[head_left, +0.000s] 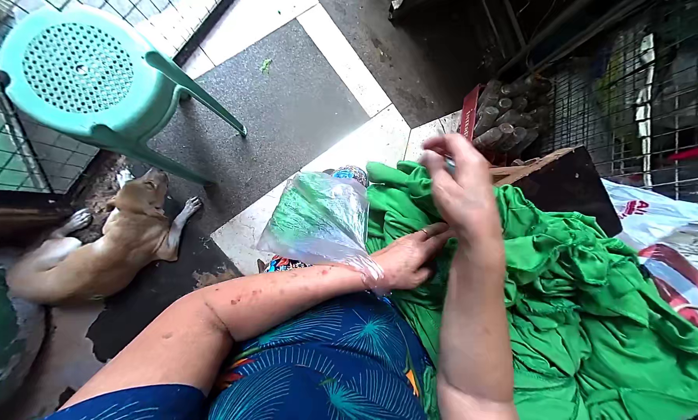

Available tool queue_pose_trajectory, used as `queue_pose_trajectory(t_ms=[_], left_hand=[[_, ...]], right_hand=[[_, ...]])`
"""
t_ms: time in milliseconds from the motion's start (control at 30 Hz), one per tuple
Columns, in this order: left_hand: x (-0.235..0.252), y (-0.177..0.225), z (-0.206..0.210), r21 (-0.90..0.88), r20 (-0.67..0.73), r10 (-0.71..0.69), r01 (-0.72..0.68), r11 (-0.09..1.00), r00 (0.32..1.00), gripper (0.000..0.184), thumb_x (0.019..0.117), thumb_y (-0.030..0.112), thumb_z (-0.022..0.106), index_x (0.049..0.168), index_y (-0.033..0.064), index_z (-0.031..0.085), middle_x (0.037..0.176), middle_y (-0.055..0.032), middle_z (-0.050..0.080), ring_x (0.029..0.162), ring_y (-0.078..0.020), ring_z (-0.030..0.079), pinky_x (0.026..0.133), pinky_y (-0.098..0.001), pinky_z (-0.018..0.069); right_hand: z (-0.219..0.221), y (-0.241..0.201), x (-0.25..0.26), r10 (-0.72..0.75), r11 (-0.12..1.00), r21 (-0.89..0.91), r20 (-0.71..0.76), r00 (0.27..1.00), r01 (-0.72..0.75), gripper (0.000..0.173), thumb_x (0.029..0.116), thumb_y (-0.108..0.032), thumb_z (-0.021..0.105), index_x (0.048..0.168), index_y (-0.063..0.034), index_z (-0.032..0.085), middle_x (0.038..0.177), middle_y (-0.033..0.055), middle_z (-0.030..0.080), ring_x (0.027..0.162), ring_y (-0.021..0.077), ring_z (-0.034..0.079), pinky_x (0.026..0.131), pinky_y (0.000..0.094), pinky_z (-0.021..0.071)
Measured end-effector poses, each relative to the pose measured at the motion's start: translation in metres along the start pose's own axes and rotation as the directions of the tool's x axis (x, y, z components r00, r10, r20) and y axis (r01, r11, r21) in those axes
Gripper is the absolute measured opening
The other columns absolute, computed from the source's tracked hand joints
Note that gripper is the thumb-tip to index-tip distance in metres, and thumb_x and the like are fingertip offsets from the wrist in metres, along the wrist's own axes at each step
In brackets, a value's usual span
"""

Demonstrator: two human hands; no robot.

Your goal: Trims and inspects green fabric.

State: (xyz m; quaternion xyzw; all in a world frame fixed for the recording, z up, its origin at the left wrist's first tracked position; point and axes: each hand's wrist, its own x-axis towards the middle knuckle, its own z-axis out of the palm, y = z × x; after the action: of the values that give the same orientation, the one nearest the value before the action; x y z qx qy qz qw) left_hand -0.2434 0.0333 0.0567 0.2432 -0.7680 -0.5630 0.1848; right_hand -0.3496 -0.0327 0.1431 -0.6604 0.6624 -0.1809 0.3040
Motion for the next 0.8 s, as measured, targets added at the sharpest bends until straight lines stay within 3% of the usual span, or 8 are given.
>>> queue_pose_trajectory(t_ms=[100, 167, 233, 300, 400, 533, 700, 800], left_hand=[[-0.025, 0.005, -0.021, 0.009, 0.204, -0.005, 0.004, 1.000, 0.979, 0.054, 0.0977, 0.011, 0.063, 0.145, -0.0087, 0.048, 0.153, -0.0313, 0.041, 0.142, -0.0407, 0.044, 0.117, -0.0480, 0.0352], [-0.051, 0.004, -0.048, -0.067, 0.318, -0.067, 0.093, 0.993, 0.946, 0.053, 0.0986, 0.013, 0.063, 0.148, -0.0012, 0.051, 0.163, -0.0223, 0.033, 0.148, -0.0338, 0.040, 0.118, -0.0467, 0.0342], [-0.080, -0.007, -0.076, -0.209, 0.327, -0.162, 0.239, 0.948, 0.931, 0.034, 0.0990, 0.010, 0.061, 0.131, -0.0009, 0.067, 0.141, -0.0139, 0.062, 0.128, -0.0198, 0.060, 0.110, -0.0373, 0.0458], [-0.107, -0.024, -0.100, -0.352, 0.276, -0.348, 0.432, 0.831, 0.896, 0.023, 0.0998, 0.008, 0.056, 0.114, -0.0037, 0.070, 0.112, -0.0088, 0.072, 0.099, -0.0097, 0.068, 0.093, -0.0294, 0.0542], [-0.132, -0.054, -0.122, -0.399, 0.146, -0.662, 0.656, 0.641, 0.735, 0.020, 0.1029, 0.007, 0.049, 0.106, -0.0057, 0.064, 0.096, -0.0092, 0.068, 0.081, -0.0126, 0.068, 0.080, -0.0315, 0.0581], [-0.137, -0.108, -0.124, -0.301, 0.043, -0.927, 0.890, 0.343, 0.372, 0.039, 0.1122, 0.025, 0.040, 0.132, -0.0052, 0.054, 0.114, -0.0253, 0.062, 0.091, -0.0320, 0.066, 0.082, -0.0482, 0.0540], [-0.130, -0.159, -0.093, -0.487, 0.062, -0.964, 0.851, 0.196, 0.258, 0.066, 0.1112, 0.050, 0.027, 0.141, -0.0039, 0.050, 0.127, -0.0293, 0.059, 0.107, -0.0379, 0.062, 0.093, -0.0541, 0.0487], [-0.122, -0.176, -0.075, -0.784, -0.154, -0.931, 0.533, 0.319, 0.332, 0.043, 0.1084, 0.025, 0.050, 0.143, -0.0010, 0.048, 0.119, -0.0201, 0.062, 0.096, -0.0238, 0.060, 0.086, -0.0411, 0.0507]], right_hand=[[0.042, 0.016, 0.043, -0.044, 0.977, 0.210, 0.346, 0.937, -0.032, 0.028, 0.1074, -0.013, 0.046, 0.125, 0.0033, 0.060, 0.100, 0.0124, 0.071, 0.083, 0.0134, 0.063, 0.076, 0.0339, 0.0496], [0.070, 0.051, 0.051, 0.092, 0.977, 0.125, 0.493, 0.865, -0.175, 0.031, 0.1086, -0.017, 0.047, 0.126, 0.0044, 0.061, 0.103, 0.0176, 0.072, 0.089, 0.0239, 0.067, 0.084, 0.0449, 0.0525], [0.085, 0.073, 0.048, 0.222, 0.965, 0.005, 0.522, 0.823, -0.263, 0.030, 0.1074, -0.016, 0.051, 0.122, 0.0073, 0.063, 0.108, 0.0244, 0.069, 0.102, 0.0352, 0.067, 0.096, 0.0554, 0.0487], [0.087, 0.071, 0.045, 0.213, 0.969, -0.006, 0.537, 0.816, -0.249, 0.027, 0.1082, -0.014, 0.050, 0.123, 0.0054, 0.063, 0.110, 0.0225, 0.070, 0.104, 0.0324, 0.067, 0.097, 0.0522, 0.0492], [0.089, 0.071, 0.042, 0.148, 0.976, 0.069, 0.481, 0.864, -0.206, 0.025, 0.1079, -0.012, 0.050, 0.120, 0.0043, 0.064, 0.101, 0.0189, 0.072, 0.094, 0.0273, 0.069, 0.091, 0.0481, 0.0523], [0.092, 0.070, 0.040, 0.174, 0.977, 0.026, 0.460, 0.871, -0.210, 0.024, 0.1080, -0.012, 0.050, 0.118, 0.0044, 0.064, 0.104, 0.0201, 0.071, 0.096, 0.0295, 0.069, 0.093, 0.0499, 0.0516], [0.092, 0.065, 0.037, 0.179, 0.975, 0.036, 0.445, 0.878, -0.218, 0.023, 0.1077, -0.011, 0.051, 0.118, 0.0046, 0.064, 0.104, 0.0197, 0.071, 0.097, 0.0287, 0.068, 0.093, 0.0483, 0.0513], [0.093, 0.065, 0.035, 0.161, 0.978, 0.054, 0.410, 0.897, -0.200, 0.021, 0.1063, -0.011, 0.054, 0.115, 0.0052, 0.065, 0.101, 0.0194, 0.071, 0.095, 0.0287, 0.068, 0.092, 0.0484, 0.0509]])
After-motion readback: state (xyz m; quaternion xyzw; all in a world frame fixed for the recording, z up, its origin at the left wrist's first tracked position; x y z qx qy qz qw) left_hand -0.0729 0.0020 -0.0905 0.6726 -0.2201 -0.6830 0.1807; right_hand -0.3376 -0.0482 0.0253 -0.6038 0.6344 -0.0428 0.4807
